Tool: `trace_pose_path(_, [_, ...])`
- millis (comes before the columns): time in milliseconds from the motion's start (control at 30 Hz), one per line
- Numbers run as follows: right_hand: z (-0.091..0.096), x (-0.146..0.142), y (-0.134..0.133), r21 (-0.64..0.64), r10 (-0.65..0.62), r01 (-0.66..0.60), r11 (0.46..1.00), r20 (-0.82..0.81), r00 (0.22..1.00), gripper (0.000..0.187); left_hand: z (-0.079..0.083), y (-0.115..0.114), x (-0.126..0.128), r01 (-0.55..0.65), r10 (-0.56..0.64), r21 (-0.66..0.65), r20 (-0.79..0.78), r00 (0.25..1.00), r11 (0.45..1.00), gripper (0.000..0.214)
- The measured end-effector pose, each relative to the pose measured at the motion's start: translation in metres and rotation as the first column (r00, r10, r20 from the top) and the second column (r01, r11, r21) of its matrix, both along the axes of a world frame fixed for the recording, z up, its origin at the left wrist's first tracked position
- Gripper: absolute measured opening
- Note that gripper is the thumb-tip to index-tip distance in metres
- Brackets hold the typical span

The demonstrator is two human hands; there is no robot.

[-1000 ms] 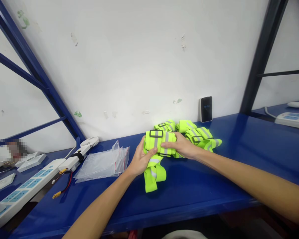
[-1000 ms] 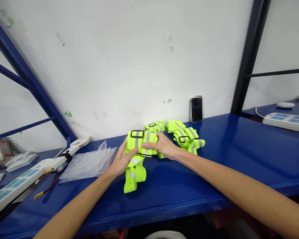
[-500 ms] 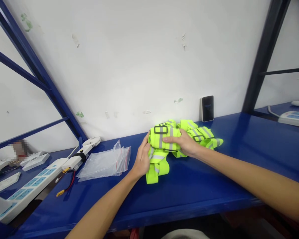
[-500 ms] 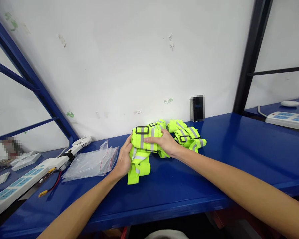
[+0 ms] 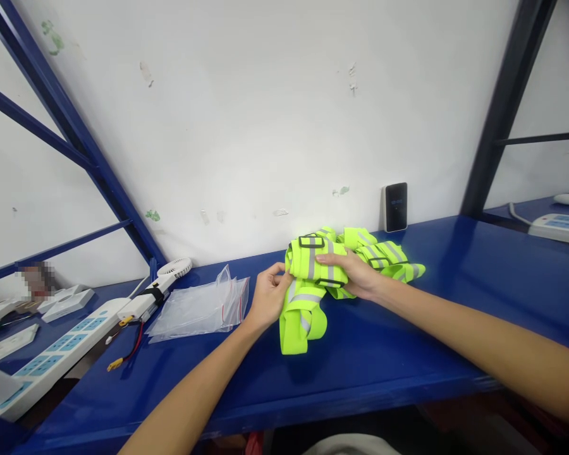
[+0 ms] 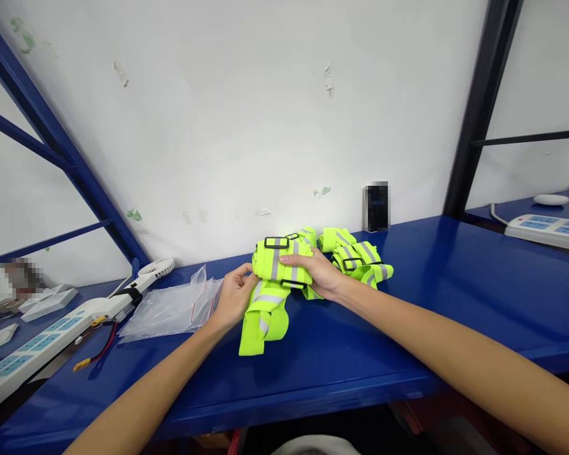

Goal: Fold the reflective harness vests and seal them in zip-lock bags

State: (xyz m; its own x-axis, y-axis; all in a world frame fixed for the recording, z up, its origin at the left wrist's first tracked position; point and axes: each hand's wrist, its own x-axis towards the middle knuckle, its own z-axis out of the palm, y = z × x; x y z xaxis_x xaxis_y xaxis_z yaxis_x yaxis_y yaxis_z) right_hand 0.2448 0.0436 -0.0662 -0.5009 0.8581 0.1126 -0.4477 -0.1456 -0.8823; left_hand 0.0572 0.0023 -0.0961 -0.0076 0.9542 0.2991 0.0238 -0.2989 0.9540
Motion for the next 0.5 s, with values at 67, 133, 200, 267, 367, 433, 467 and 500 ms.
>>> trace_pose_path(67, [0.0003, -0.0007, -0.0001, -0.009, 0.002, -0.002, 1.000, -0.005, 1.000, 0.029, -0.0005, 0.0009, -0.0025, 0.050, -0.050, -0.020, -0.018, 0.999, 0.999, 0.041])
trace_pose_path(133, [0.0006, -0.0007, 0.0005, -0.024, 0.019, -0.019, 1.000, -0.011, 1.000, 0.027, 0.0002, 0.0010, -0.0043, 0.103, -0.103, -0.023, -0.010, 0.995, 0.994, 0.043])
trace_pose_path(200, [0.0005, -0.0004, 0.0019, -0.045, 0.046, -0.047, 0.998, -0.024, 0.999, 0.024, 0.0016, 0.0000, -0.0051, 0.142, -0.142, -0.008, 0.007, 0.990, 0.990, 0.045])
trace_pose_path(267, [0.0000, 0.0000, 0.0037, -0.074, 0.062, -0.064, 0.995, -0.035, 0.997, 0.019, 0.0030, -0.0014, -0.0052, 0.179, -0.179, -0.008, 0.008, 0.984, 0.984, 0.047])
trace_pose_path(367, [-0.0002, -0.0002, 0.0053, -0.112, 0.049, -0.053, 0.992, -0.041, 0.998, 0.016, 0.0036, -0.0021, -0.0055, 0.216, -0.216, -0.045, 0.004, 0.976, 0.975, 0.045])
trace_pose_path(433, [0.0003, -0.0007, 0.0048, -0.119, 0.033, -0.039, 0.992, -0.046, 0.998, 0.015, 0.0032, -0.0008, -0.0060, 0.239, -0.237, -0.067, 0.030, 0.971, 0.969, 0.039])
trace_pose_path(467, [0.0007, -0.0011, 0.0041, -0.121, 0.031, -0.037, 0.992, -0.051, 0.998, 0.015, 0.0029, 0.0003, -0.0064, 0.257, -0.254, -0.071, 0.043, 0.966, 0.964, 0.037])
trace_pose_path(500, [0.0010, -0.0015, 0.0033, -0.127, 0.033, -0.040, 0.991, -0.056, 0.998, 0.014, 0.0026, 0.0015, -0.0067, 0.272, -0.270, -0.065, 0.044, 0.962, 0.960, 0.034])
